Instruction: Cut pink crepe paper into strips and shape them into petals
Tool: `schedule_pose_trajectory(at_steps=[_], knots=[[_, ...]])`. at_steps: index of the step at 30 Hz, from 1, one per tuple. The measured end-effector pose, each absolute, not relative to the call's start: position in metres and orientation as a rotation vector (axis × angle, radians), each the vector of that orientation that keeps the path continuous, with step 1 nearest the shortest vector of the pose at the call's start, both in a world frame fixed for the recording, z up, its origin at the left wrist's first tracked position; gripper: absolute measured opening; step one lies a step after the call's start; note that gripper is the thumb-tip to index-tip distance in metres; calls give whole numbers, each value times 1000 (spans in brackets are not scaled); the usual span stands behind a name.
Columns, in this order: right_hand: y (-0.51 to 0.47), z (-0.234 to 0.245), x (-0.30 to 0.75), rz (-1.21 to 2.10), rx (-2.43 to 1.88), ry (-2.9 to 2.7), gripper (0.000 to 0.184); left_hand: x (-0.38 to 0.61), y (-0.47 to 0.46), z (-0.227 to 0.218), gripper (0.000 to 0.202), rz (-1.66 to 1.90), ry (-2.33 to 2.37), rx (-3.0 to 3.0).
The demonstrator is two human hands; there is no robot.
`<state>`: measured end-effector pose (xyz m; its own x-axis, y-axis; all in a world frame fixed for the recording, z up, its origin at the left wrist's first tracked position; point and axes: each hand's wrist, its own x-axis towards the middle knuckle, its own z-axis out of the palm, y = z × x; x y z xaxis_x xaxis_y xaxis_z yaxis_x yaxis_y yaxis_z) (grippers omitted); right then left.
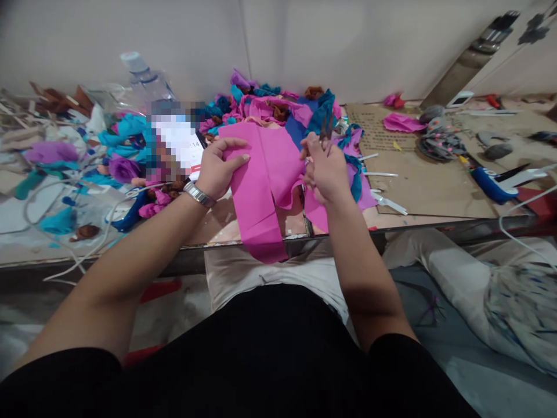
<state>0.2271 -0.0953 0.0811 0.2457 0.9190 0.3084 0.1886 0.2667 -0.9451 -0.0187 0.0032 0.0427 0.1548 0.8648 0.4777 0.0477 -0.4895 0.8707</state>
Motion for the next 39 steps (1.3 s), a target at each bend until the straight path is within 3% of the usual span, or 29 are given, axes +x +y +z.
schedule_pose_trajectory(at_steps=[3,6,14,30,39], knots=[[-143,94,199,1427,-998,-1011,63,-21,4,44,38,1399,874,1736],[-179,87,173,1582,-975,-913,57,-22,5,44,43,1386,854,1748],[-197,49,154,1581,-1067,-768,47,-24,3,48,48,1404,797,1819],[-187,49,147,1720,-974,-653,45,-25,-5,56,55,1404,739,1848],[-181,59,137,1707,-998,-585,59,-23,-16,61,61,1413,699,1863]])
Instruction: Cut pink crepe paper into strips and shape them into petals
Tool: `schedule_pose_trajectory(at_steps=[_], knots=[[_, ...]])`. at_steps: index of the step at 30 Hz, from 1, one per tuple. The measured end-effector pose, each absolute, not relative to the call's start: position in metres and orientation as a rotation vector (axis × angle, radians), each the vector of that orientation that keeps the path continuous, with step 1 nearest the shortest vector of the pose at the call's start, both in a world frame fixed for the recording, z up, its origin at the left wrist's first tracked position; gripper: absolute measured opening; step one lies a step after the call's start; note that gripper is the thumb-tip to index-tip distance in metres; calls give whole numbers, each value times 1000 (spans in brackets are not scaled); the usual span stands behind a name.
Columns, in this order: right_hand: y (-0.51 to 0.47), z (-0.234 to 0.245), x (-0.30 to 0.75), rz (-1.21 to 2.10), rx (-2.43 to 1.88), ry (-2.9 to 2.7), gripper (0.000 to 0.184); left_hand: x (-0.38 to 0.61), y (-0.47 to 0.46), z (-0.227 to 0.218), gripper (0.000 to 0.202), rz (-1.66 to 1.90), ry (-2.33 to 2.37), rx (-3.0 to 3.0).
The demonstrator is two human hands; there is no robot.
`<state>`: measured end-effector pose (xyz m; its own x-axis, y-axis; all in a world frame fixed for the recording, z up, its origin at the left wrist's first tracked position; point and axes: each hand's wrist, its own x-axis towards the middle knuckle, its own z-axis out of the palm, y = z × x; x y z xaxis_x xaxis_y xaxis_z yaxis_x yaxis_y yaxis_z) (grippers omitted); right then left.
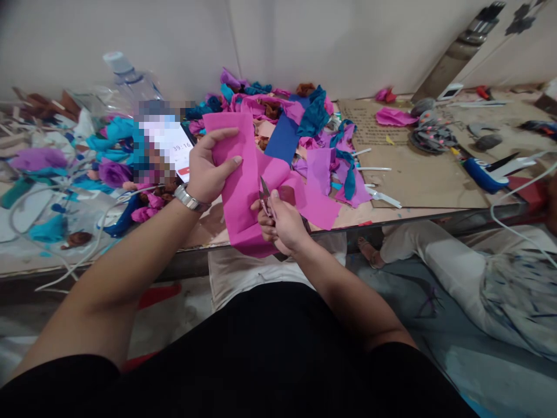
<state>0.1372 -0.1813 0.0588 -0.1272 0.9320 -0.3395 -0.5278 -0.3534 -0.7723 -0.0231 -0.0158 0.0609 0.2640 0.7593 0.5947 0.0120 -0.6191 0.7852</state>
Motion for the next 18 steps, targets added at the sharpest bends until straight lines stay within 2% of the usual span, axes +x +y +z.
schedule_pose_trajectory(at_steps=[3,6,10,18], knots=[[-181,59,137,1727,-1000,-588,60,-23,-16,63,69,1486,584,1904],[-182,56,138,1724,-983,-580,61,-21,-14,62,98,1530,472,1709],[-182,50,137,1686,-979,-558,62,-15,-13,57,118,1268,502,1277],[-181,45,133,1586,-970,-569,61,-14,-29,63,64,1082,541,1175]])
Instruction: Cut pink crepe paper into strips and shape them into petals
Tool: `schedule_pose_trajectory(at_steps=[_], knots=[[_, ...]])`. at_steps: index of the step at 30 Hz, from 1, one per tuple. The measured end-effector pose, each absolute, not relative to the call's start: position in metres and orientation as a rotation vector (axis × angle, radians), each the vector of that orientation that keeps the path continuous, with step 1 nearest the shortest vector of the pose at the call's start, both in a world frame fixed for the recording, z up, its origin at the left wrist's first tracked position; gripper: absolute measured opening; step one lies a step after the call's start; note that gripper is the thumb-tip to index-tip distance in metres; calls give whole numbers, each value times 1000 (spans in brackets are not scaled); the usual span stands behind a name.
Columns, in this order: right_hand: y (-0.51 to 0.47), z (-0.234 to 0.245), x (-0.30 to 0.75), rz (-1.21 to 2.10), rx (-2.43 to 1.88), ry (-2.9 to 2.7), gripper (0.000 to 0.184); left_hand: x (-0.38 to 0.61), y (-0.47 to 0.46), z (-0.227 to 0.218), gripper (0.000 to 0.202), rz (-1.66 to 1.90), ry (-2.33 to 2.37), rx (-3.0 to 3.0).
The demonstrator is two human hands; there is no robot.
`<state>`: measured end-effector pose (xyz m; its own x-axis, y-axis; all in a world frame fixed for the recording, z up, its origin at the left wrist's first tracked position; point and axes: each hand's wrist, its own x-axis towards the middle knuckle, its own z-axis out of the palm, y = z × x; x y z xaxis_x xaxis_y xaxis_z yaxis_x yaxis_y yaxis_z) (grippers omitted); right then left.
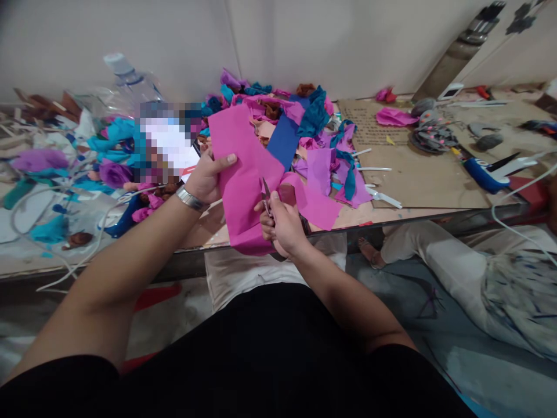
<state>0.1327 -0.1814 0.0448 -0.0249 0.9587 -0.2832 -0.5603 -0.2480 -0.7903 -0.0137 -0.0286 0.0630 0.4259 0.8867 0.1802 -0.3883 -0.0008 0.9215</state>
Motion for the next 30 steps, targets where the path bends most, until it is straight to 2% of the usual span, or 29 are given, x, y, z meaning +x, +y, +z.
schedule_pose_trajectory(at_steps=[17,24,30], knots=[[-190,39,135,1534,-932,-636,64,-12,-34,65,39,1059,637,1032],[-191,38,136,1552,-974,-664,63,-12,-29,62,35,1039,650,956],[-197,41,140,1529,-981,-722,51,-13,-24,62,28,1037,674,938]])
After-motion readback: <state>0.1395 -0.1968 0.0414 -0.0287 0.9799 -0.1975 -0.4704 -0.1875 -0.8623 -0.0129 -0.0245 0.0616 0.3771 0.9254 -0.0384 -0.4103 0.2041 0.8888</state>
